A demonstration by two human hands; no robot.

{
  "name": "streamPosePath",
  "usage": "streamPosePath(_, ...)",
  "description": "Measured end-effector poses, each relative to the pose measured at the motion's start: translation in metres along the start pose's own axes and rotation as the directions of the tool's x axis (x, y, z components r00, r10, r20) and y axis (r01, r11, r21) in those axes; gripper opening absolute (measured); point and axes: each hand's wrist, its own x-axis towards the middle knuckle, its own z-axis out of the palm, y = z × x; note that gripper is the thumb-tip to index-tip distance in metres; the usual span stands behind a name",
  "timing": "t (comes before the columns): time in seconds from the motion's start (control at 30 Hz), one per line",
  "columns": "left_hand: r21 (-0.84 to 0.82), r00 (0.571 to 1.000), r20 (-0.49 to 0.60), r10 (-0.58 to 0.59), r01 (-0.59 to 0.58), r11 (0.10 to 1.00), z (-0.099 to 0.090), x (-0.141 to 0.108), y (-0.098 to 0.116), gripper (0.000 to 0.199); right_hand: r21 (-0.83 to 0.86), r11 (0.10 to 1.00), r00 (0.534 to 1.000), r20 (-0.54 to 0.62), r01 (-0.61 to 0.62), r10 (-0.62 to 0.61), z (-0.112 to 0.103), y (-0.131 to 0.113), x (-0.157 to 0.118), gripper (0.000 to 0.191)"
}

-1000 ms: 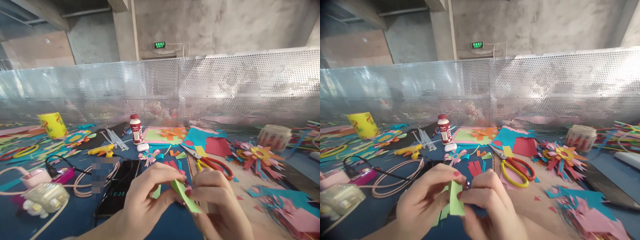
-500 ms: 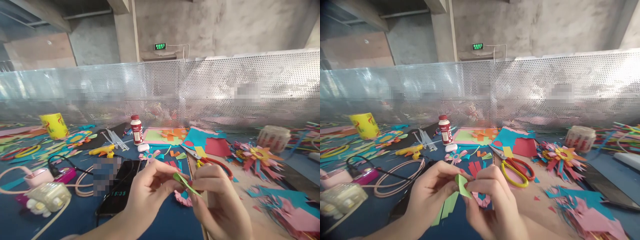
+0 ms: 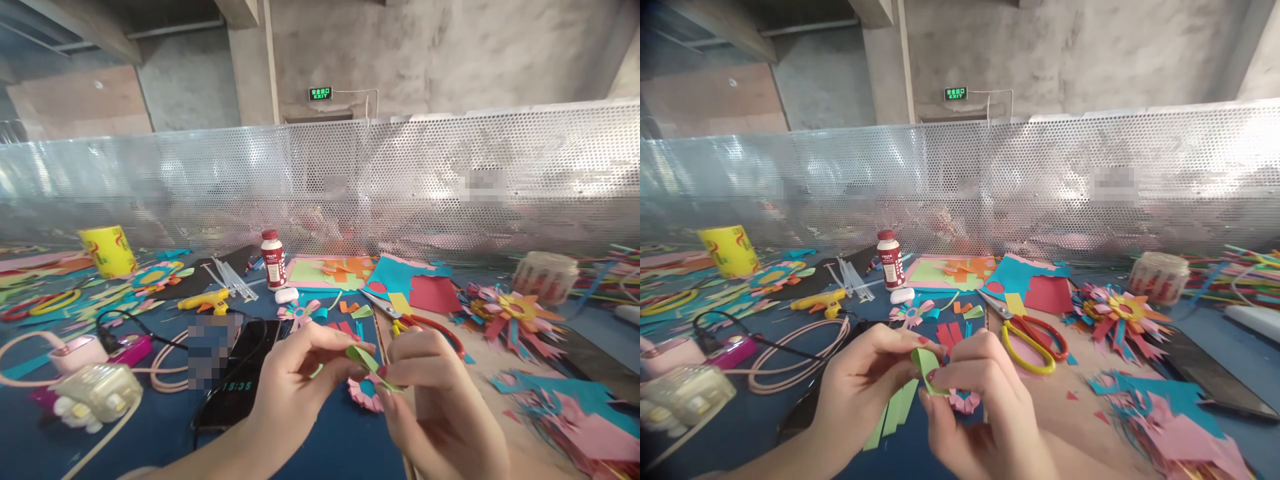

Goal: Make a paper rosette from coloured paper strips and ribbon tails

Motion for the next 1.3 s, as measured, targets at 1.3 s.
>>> streamPosePath(1.3,-0.106,0.975,-0.133,-0.180,0.166,0.980,-0.004,0.015,-0.009,0.008,-0.155,0.863,0.846,0.177,-0.480,0.502,-0.012,0.021,0.039,0.033)
